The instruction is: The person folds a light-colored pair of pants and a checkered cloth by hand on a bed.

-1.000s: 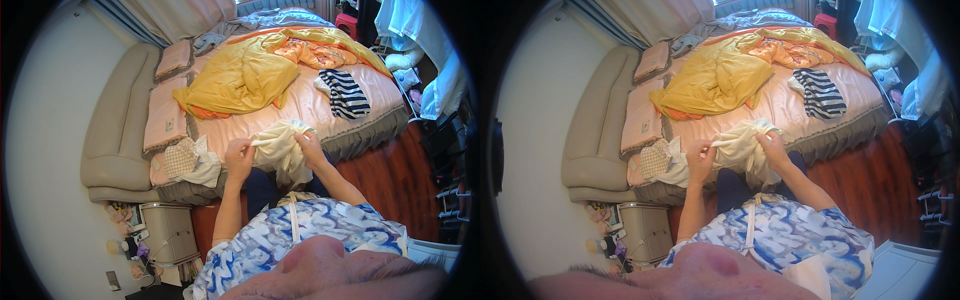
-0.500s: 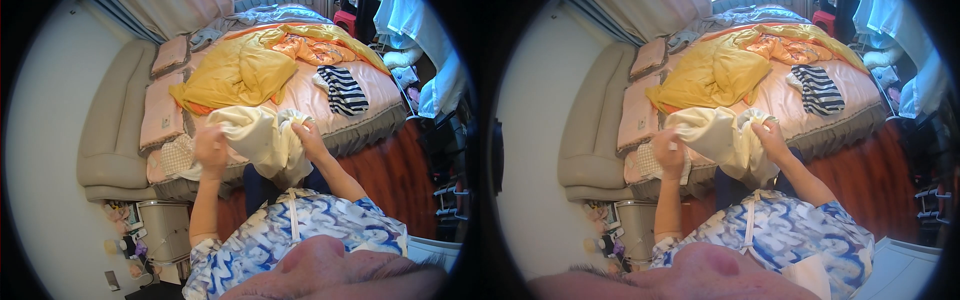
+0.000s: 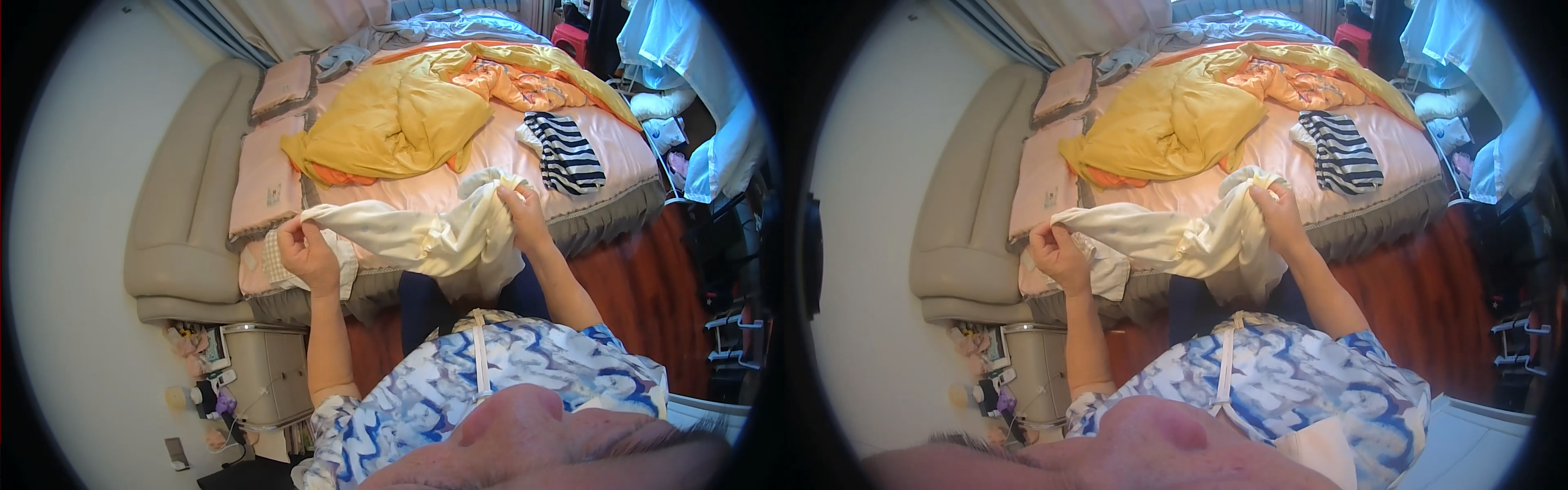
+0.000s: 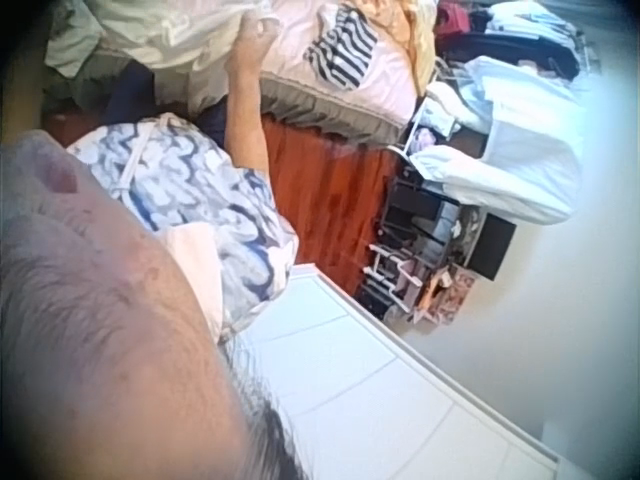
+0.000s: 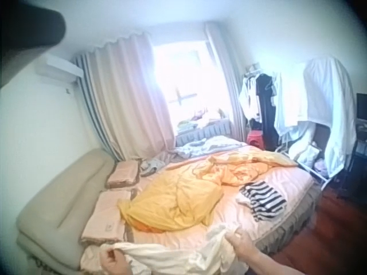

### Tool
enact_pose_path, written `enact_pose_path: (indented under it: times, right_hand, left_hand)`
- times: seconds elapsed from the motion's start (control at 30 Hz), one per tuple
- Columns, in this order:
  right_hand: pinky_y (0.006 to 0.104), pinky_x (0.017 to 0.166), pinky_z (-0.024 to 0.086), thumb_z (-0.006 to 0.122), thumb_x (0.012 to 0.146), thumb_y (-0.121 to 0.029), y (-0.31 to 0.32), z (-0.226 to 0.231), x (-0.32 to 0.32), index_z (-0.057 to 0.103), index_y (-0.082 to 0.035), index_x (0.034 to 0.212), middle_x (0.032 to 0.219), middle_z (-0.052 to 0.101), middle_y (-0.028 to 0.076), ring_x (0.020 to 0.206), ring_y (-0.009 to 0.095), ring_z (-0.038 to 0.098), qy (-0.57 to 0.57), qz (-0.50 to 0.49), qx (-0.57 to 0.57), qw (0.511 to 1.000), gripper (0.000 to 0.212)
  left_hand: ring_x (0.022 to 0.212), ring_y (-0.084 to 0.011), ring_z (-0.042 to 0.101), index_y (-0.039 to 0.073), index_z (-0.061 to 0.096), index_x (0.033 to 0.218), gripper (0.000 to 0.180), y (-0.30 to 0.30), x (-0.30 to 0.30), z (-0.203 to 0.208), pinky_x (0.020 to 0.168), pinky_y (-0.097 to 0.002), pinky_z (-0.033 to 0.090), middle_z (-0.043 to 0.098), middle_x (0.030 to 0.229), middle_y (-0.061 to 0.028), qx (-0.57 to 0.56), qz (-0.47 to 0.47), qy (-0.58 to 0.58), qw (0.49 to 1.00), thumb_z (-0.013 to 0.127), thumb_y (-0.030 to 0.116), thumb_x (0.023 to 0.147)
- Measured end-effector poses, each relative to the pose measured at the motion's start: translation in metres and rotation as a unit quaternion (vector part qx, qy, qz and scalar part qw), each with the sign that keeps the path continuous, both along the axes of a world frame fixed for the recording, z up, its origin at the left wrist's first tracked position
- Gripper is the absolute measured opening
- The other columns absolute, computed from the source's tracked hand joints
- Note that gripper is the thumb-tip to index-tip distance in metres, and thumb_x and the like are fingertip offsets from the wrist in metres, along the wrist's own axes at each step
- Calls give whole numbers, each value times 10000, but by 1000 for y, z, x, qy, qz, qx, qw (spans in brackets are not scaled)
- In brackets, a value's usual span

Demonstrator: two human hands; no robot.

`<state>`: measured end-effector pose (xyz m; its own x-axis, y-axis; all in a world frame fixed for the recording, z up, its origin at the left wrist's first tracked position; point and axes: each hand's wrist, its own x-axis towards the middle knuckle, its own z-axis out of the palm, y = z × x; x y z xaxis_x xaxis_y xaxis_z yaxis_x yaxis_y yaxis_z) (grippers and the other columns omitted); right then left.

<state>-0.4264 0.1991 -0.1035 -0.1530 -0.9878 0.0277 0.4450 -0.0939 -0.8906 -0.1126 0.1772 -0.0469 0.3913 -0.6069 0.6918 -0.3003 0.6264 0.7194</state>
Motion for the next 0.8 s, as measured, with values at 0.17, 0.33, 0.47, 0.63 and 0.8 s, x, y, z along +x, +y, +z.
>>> enact_pose_path:
  times: [0.17, 0.33, 0.47, 0.63, 0.8]
  right_hand:
    - [285, 854, 486, 551, 904, -141, -1, -18, 30, 621, 4, 1118, 996, 661, 45, 944, 116, 610, 70, 65, -50, 994, 268]
    - [235, 703, 459, 583, 915, -224, 15, -24, 42, 675, -13, 991, 927, 647, 6, 836, 53, 566, 114, 185, 53, 975, 242]
    - [212, 644, 442, 586, 917, -245, 8, -47, 42, 668, -13, 1001, 907, 635, -12, 788, 34, 558, 94, 233, 130, 959, 261]
    - [210, 720, 463, 574, 898, -187, 15, -44, 57, 628, -4, 1106, 982, 632, 3, 843, 55, 580, 76, 225, 43, 970, 283]
    - [215, 755, 461, 587, 871, -142, 15, -44, 55, 631, -10, 1109, 998, 631, 4, 872, 65, 579, 24, 217, 76, 973, 275]
  left_hand:
    - [689, -120, 578, -1, 573, 908, 51, 12, -46, -19, 646, -255, 477, 605, 794, -69, -11, -7, -196, 981, 567, 50, 909]
    - [676, -258, 635, 10, 589, 896, 79, 12, -73, -26, 610, -323, 499, 620, 747, -134, 22, -67, -183, 981, 624, 63, 848]
    - [649, -273, 624, 16, 599, 886, 73, 26, -97, -33, 587, -343, 495, 614, 746, -140, 29, -119, -184, 975, 632, 53, 834]
    - [684, -220, 646, 18, 621, 900, 78, 32, -104, -42, 636, -309, 515, 646, 790, -123, 33, -181, -236, 954, 648, 60, 840]
    - [666, -238, 647, 29, 628, 899, 95, 32, -106, -43, 619, -317, 513, 649, 780, -131, 18, -195, -245, 950, 673, 67, 824]
